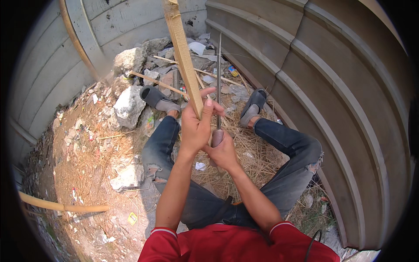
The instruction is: The person sits on the ground and uses a knife to scrape and split thin bamboo strips. They repeatedly hold the strips against their legs to shave the surface and then use the knife to split the strips lengthwise into thinner pieces.
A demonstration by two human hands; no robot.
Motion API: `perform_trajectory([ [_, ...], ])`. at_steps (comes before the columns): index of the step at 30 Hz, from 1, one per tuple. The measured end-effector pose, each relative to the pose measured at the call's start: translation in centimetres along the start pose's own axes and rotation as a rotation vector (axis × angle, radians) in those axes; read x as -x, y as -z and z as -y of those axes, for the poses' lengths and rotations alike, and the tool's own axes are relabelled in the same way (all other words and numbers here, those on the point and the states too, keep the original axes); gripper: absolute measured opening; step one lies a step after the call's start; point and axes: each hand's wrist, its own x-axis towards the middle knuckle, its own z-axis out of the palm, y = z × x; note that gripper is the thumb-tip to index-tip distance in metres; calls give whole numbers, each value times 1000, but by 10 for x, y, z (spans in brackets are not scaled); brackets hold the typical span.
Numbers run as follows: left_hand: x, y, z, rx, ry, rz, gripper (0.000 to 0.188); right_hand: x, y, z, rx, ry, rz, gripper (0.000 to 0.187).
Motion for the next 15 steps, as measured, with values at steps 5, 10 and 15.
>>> perform_trajectory([
  [5, 1, 19, 0, 51, -113, -334, 23, 8, -1, -39, -151, 125, -23, 49],
  [10, -30, 39, -16, 110, -269, -432, 52, 16, 20, -138, 14, -131, -185, 39],
  [15, -75, 12, 15, 8, -308, -493, 53, 36, 40, -168, -139, -440, -179, 37],
])
